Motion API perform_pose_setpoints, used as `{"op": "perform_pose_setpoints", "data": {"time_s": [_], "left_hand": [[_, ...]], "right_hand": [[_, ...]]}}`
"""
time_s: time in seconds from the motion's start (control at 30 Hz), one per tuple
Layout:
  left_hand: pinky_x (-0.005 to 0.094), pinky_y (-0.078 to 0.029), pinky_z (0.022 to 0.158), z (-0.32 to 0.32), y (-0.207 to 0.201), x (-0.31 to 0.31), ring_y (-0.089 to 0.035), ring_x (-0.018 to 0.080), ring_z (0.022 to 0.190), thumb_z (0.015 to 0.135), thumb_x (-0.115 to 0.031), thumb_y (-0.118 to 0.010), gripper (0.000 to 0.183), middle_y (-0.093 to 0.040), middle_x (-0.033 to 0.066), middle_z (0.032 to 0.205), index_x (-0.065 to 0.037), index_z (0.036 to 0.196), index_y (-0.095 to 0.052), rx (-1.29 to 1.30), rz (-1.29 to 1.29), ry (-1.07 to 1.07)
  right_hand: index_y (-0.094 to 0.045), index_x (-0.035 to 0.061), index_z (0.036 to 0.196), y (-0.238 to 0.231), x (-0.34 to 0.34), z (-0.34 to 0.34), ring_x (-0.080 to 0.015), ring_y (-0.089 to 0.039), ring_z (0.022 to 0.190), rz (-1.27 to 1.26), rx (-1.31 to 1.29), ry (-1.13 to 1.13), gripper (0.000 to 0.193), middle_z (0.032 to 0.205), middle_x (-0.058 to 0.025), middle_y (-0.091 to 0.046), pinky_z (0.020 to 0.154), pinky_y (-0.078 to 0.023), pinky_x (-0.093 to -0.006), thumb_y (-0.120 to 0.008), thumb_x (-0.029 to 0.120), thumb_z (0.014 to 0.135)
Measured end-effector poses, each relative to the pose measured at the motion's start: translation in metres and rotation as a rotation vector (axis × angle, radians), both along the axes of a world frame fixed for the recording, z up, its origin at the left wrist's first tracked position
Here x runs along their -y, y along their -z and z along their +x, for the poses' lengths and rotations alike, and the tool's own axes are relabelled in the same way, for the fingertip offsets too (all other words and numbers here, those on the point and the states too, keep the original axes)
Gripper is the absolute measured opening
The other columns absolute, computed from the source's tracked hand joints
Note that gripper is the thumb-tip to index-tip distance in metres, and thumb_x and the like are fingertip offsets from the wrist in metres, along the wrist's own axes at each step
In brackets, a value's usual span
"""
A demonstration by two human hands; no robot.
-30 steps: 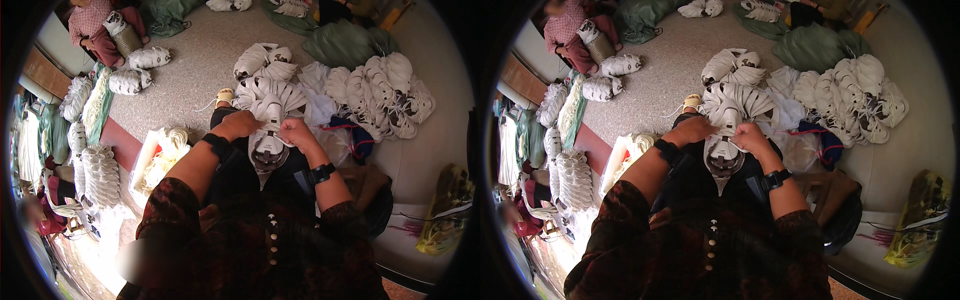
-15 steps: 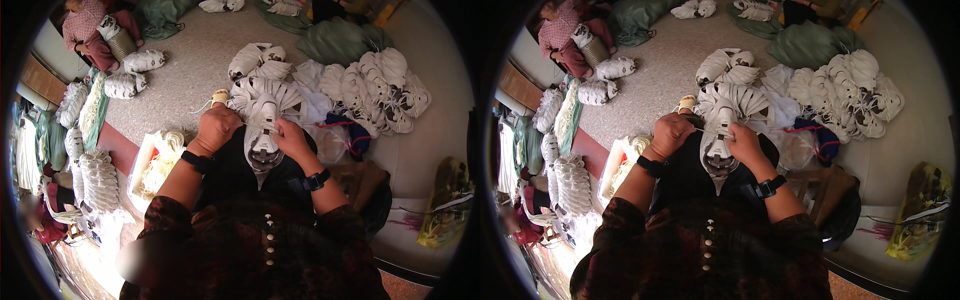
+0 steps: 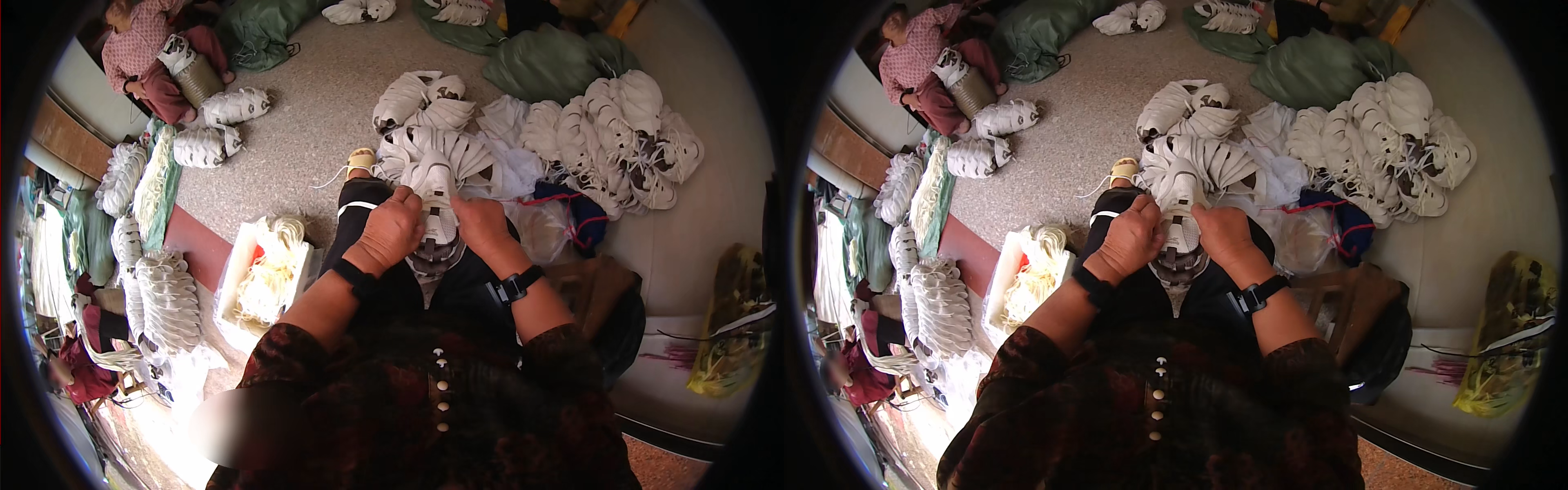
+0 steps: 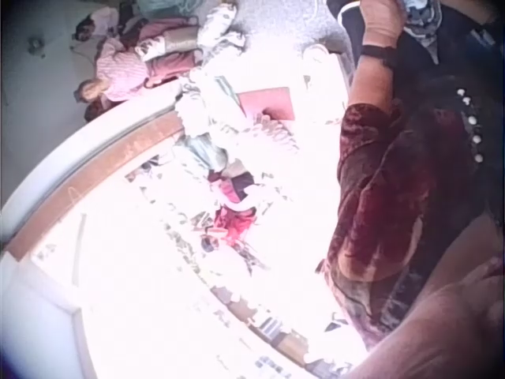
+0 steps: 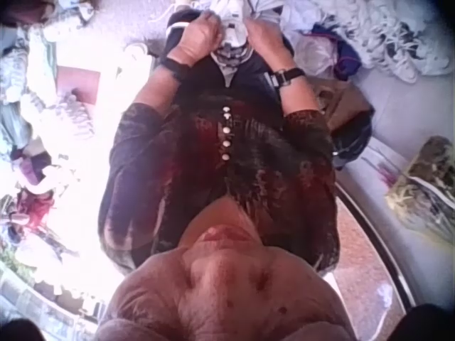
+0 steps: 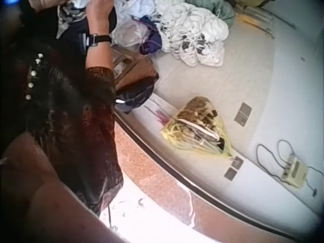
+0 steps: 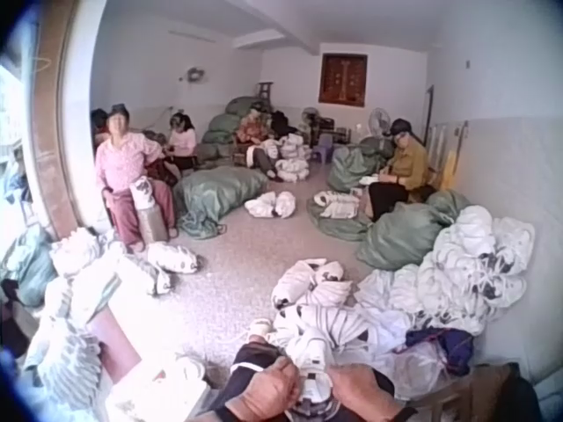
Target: The recorder laces a white shoe while sitting on the floor in a workshop.
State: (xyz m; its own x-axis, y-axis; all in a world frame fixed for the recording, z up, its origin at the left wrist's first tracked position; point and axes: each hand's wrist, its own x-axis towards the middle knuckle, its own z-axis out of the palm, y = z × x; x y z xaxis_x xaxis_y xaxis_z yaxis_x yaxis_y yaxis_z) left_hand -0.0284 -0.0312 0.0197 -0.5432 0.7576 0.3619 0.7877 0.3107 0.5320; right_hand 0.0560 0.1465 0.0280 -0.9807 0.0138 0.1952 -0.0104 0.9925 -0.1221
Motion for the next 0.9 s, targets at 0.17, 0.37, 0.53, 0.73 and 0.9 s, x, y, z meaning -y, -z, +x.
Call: {"op": "perform_pose_setpoints", "data": {"time_s": [0.17,0.37,0.53,0.73,0.9], "left_hand": [[0.0396,-0.05,0.068,-0.003,0.009,-0.002,-0.057,0.0356,0.079,0.063,-0.006,-0.064,0.028,-0.052,0.0172,0.091,-0.002,0.087,-0.05,0.083,0.042,-0.045],[0.0401,-0.048,0.073,-0.002,0.006,-0.005,-0.056,0.0348,0.086,0.065,-0.007,-0.062,0.03,-0.055,0.0152,0.092,-0.003,0.093,-0.053,0.079,0.093,-0.108],[0.0392,-0.048,0.073,-0.006,0.009,-0.014,-0.057,0.0335,0.085,0.064,-0.009,-0.063,0.03,-0.058,0.0138,0.089,-0.003,0.092,-0.055,0.05,0.021,-0.097],[0.0394,-0.048,0.072,-0.016,0.007,-0.017,-0.059,0.0356,0.079,0.065,-0.006,-0.061,0.022,-0.06,0.0188,0.081,-0.003,0.086,-0.056,0.3,-0.035,-0.162],[0.0398,-0.048,0.069,-0.018,0.007,-0.016,-0.059,0.0359,0.079,0.067,-0.004,-0.059,0.018,-0.06,0.018,0.081,-0.003,0.085,-0.056,0.333,0.033,-0.158]], "right_hand": [[-0.055,0.0098,0.085,0.007,-0.009,0.001,-0.0294,-0.06,0.059,0.117,-0.071,-0.039,0.011,0.065,-0.0108,-0.057,0.051,-0.047,-0.0391,-0.054,0.009,0.074],[-0.061,0.0187,0.102,0.006,-0.019,0.016,-0.0257,-0.056,0.056,0.094,-0.126,-0.348,0.03,0.063,-0.0073,-0.052,0.048,-0.044,-0.0358,-0.056,0.009,0.074],[-0.061,0.0202,0.108,0.005,-0.018,0.016,-0.0271,-0.055,0.055,0.05,-0.078,-0.346,0.037,0.06,-0.008,-0.049,0.048,-0.043,-0.0384,-0.055,0.008,0.073],[-0.059,0.016,0.104,0.007,-0.015,0.017,-0.0299,-0.059,0.059,0.028,-0.032,-0.282,0.029,0.061,-0.0112,-0.053,0.051,-0.045,-0.0399,-0.053,0.009,0.076],[-0.057,0.012,0.098,0.006,-0.002,0.026,-0.0315,-0.058,0.059,-0.14,-0.08,-0.228,0.024,0.061,-0.0122,-0.055,0.051,-0.045,-0.0417,-0.053,0.008,0.075]]}}
